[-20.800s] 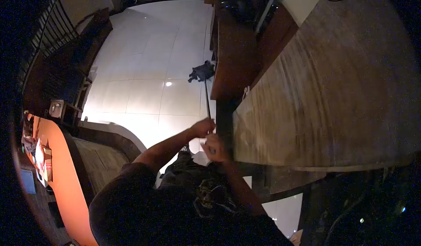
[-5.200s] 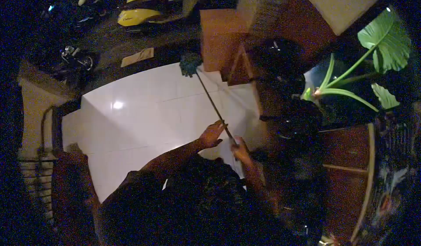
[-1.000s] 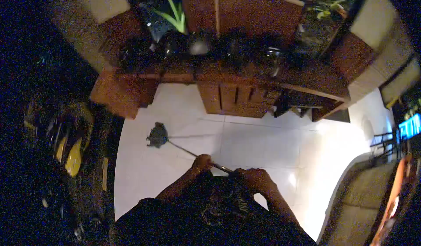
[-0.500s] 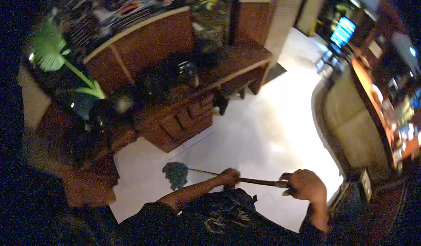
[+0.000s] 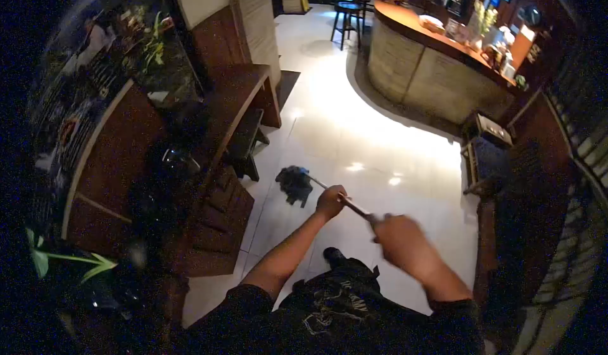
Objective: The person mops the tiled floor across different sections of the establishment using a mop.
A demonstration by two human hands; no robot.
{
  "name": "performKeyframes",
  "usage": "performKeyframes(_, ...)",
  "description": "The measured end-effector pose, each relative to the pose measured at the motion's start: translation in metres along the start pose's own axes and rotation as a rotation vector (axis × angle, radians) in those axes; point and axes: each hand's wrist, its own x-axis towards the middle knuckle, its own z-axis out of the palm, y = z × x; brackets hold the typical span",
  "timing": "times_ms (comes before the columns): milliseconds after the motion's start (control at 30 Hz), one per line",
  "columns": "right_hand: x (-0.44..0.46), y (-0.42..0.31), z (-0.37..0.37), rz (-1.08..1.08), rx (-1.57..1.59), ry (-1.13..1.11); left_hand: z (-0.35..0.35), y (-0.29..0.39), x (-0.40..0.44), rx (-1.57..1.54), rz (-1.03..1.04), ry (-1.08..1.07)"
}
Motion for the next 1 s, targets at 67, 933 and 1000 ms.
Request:
performKeyframes(67, 0.027, -0.025, 0.053, -0.094, 0.31, 0.059, -0.019, 0.003, -0.018, -0.167, 0.131, 0.037)
performKeyframes(933, 0.274, -0.148, 0.319, -0.659, 0.378, 0.024, -0.179, 0.022, -0.238, 0.115, -0.282, -0.113)
performKeyframes(1000, 0.293, -0.13, 0.339, -0.589, 0.381, 0.058, -0.132, -0.042, -0.254, 0.062, -0.043, 0.118)
